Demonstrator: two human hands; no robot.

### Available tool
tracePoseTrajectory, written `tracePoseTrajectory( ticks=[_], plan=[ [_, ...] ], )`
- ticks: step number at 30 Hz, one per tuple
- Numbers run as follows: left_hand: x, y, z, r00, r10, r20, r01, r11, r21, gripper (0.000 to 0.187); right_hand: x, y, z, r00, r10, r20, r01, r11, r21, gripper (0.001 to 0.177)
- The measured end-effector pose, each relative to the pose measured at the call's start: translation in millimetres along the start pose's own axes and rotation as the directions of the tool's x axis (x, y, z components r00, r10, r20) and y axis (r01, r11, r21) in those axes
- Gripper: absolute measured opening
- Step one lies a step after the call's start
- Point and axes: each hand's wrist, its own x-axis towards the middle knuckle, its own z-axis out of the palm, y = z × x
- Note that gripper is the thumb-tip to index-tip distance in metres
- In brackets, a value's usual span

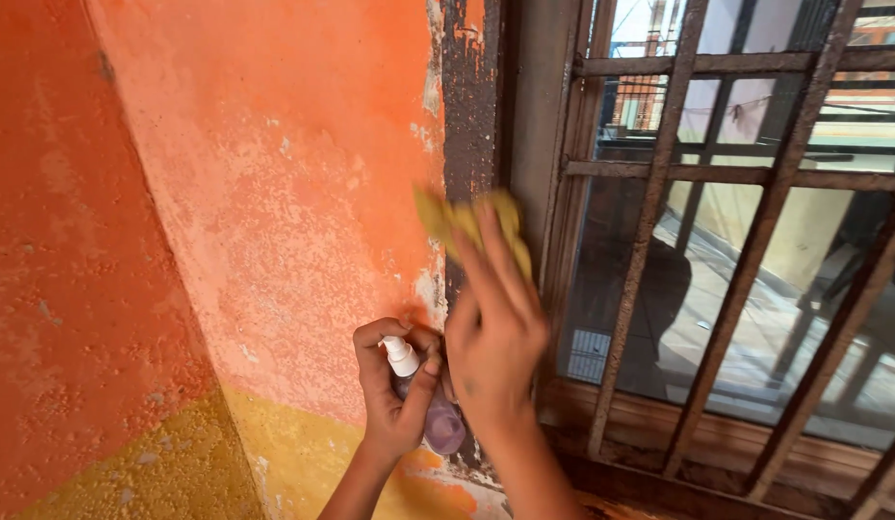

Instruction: The person sprays a cleaning solution onto a window with metal bars and wipes the glass and frame with a yellow cloth. The person repeatedly sprays and wipes different sections of the window throughout the clip.

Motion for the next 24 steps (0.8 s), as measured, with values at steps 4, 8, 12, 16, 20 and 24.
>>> tracePoseTrajectory(
  ticks=[4,8,12,16,20,24],
  plan=[
    [-2,-4,1,0.998,0.04,-0.048,-0.037,0.998,0.054,0.044,-79,29,-4,0.993,-0.116,-0.001,0.115,0.986,-0.123,0.039],
    [0,1,1,0.999,-0.027,-0.017,0.026,0.998,-0.056,0.042,-137,36,-21,0.998,0.039,0.041,-0.037,0.998,-0.05,0.043],
    [6,10,3,0.997,-0.082,0.01,0.082,0.996,0.02,0.043,-121,28,-27,0.994,0.08,0.078,-0.086,0.994,0.073,0.051],
    [10,24,6,0.993,-0.118,0.001,0.118,0.992,0.044,0.043,-44,6,-24,0.987,-0.056,0.149,0.031,0.986,0.166,0.053],
    [12,34,6,0.992,-0.118,-0.038,0.119,0.992,0.035,0.043,29,-13,-8,0.981,-0.144,0.132,0.13,0.985,0.11,0.056],
    [10,30,5,0.995,-0.084,-0.052,0.083,0.996,-0.013,0.043,31,-17,10,0.994,-0.052,0.094,0.064,0.989,-0.13,0.062]
  ],
)
